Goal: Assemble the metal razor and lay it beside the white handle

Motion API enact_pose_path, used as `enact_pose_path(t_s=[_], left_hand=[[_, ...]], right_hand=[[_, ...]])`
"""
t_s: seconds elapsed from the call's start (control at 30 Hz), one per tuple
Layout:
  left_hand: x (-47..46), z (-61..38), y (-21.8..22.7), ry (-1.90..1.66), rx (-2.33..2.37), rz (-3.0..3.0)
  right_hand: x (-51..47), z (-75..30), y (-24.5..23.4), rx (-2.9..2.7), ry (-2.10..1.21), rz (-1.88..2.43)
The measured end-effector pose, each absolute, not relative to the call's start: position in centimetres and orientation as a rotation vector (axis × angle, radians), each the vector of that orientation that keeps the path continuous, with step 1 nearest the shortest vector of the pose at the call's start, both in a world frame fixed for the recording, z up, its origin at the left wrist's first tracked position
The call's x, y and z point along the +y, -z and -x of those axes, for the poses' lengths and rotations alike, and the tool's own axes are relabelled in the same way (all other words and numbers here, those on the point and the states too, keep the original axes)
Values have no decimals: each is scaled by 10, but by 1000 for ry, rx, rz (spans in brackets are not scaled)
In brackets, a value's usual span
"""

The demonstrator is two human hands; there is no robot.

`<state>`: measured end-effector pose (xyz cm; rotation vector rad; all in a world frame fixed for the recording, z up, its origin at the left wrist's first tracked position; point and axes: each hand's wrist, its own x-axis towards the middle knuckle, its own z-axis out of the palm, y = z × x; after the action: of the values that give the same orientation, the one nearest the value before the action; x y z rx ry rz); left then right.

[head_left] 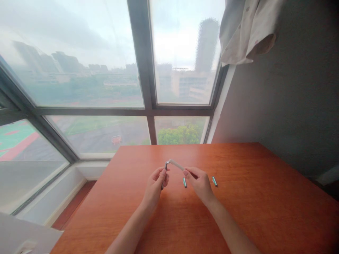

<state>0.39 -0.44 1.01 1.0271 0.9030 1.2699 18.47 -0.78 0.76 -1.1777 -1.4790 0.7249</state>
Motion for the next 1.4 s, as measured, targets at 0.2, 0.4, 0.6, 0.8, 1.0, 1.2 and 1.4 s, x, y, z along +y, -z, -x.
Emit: enact_pose_path(t_s=[0.2,0.4,0.6,0.8,1.0,1.2,1.4], left_hand=[[-4,-3,-11,-1283,916,-1032],[-3,-4,-10,-1284,909,-1031],[-4,-3,-9,-1288,914,-1045],[-3,-3,-9,-1286,909,-1043],[-3,-3,-7,-1289,892,-1064],[-4,-3,-7,-1285,875,-1056],[-3,-3,-7,-1299,880,-1039]], right_hand=[[-7,-186,-7,-1477,-705,1192],[-7,-186,-7,-1490,-707,1185],[-7,-187,-7,-1449,-698,1217],[-9,-186,-11,-1454,-745,1184],[-10,-185,-11,-1478,-747,1191],[-9,-186,-11,-1472,-728,1204],[-9,-187,-9,-1472,-700,1211]])
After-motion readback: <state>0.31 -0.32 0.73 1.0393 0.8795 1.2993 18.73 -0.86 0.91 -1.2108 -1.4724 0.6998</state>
